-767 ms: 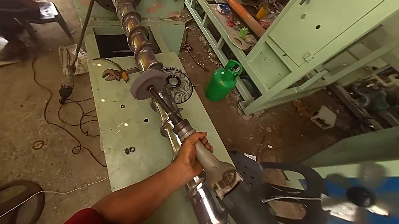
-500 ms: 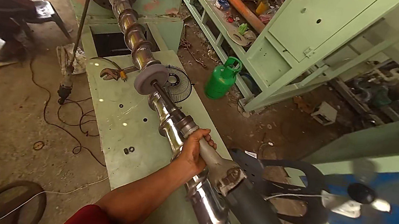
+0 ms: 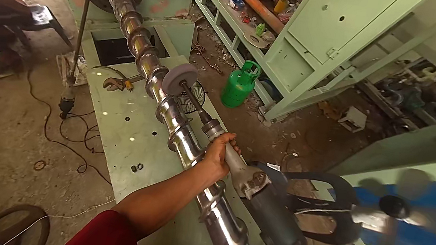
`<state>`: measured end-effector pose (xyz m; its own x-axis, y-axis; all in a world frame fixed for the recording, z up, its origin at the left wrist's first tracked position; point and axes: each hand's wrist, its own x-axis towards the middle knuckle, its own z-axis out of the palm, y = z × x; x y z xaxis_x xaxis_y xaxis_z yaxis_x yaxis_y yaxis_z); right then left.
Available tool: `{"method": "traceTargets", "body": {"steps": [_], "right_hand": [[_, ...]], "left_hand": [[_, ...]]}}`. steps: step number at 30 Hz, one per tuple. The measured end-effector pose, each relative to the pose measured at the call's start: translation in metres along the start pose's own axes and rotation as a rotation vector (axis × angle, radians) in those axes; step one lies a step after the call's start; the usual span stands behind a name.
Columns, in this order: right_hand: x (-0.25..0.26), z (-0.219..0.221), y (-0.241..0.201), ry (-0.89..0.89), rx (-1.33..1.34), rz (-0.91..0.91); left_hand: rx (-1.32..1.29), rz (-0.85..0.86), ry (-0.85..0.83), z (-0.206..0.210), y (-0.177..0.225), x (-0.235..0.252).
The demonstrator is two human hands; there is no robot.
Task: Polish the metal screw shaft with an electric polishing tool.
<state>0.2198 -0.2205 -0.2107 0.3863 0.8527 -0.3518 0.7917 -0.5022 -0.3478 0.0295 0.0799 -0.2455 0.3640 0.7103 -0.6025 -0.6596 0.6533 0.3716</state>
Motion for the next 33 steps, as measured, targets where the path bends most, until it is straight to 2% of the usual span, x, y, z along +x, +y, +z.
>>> {"method": "traceTargets", "body": {"steps": [10, 14, 20, 33], "right_hand": [[0.026, 0.006, 0.008, -0.088, 0.073, 0.061], [0.03, 0.008, 0.012, -0.066, 0.099, 0.078], [0.023, 0.007, 0.016, -0.035, 0.091, 0.005], [-0.014, -0.011, -0.002, 0.03, -0.054, -0.07]], "left_hand": [[0.048, -0.011, 0.09, 0.008, -0.006, 0.036], [0.055, -0.019, 0.107, 0.014, -0.007, 0.039], [0.02, 0.005, 0.074, 0.01, -0.001, 0.019], [-0.119, 0.05, -0.026, -0.016, 0.008, -0.041]]}}
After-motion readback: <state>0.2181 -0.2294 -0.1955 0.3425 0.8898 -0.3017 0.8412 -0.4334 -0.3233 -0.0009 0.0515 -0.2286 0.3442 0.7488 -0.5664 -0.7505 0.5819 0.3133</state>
